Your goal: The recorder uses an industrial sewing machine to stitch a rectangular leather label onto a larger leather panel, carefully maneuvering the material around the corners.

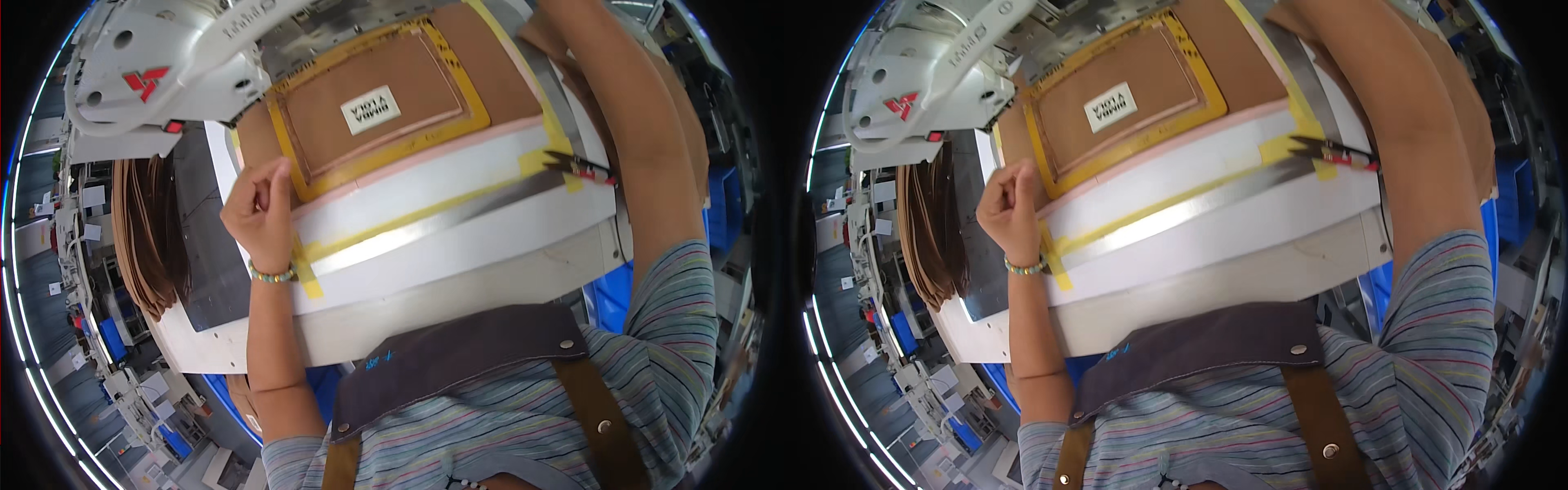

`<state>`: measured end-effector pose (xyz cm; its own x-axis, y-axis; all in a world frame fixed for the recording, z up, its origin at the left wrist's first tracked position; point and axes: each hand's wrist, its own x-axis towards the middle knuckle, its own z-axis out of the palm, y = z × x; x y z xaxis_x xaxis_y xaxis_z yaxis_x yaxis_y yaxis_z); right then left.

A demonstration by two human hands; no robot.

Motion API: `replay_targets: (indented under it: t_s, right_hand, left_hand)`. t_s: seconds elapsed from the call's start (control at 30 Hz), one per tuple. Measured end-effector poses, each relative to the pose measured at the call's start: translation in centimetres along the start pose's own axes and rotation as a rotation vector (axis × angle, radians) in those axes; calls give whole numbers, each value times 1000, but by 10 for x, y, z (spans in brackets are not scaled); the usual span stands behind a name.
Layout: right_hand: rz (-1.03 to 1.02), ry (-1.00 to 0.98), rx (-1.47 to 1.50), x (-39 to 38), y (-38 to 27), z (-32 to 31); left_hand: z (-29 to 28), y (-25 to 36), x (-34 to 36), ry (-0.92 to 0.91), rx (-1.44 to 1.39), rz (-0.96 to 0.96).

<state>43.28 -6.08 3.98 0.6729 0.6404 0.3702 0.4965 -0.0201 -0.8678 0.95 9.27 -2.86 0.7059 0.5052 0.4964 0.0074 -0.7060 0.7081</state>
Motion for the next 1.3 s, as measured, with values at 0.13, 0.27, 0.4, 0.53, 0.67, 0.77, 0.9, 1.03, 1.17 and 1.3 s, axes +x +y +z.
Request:
replay_targets:
  t_s: [0.13,0.27,0.4,0.53,0.67,0.77,0.9,1.03,1.17,1.3]
  right_hand:
    - [67,-193,588,-13,-16,68]
    - [16,-115,813,-69,-45,129]
    - [106,-200,633,-105,-45,130]
    - [248,-540,496,-132,-67,114]
    - [38,-413,89,-137,-89,98]
    - [-369,289,-824,-108,-48,8]
    - [-432,593,-1103,-80,-21,-137]
    - [-551,720,-1145,-54,-56,-168]
    - [-554,698,-1031,-45,-99,-173]
    - [-915,713,-969,-23,-108,-140]
  left_hand:
    - [7,-1,-1,7,-38,64]
    - [1,-4,-4,38,-65,108]
    - [11,-3,0,65,-30,117]
    - [14,1,2,66,-82,136]
    - [4,-6,-6,80,-105,85]
    - [10,5,-2,57,-161,119]
    - [8,10,-1,51,-131,109]
    - [-3,7,-8,43,-51,78]
    - [-1,8,-7,27,-63,84]
    - [5,11,-1,28,-85,129]
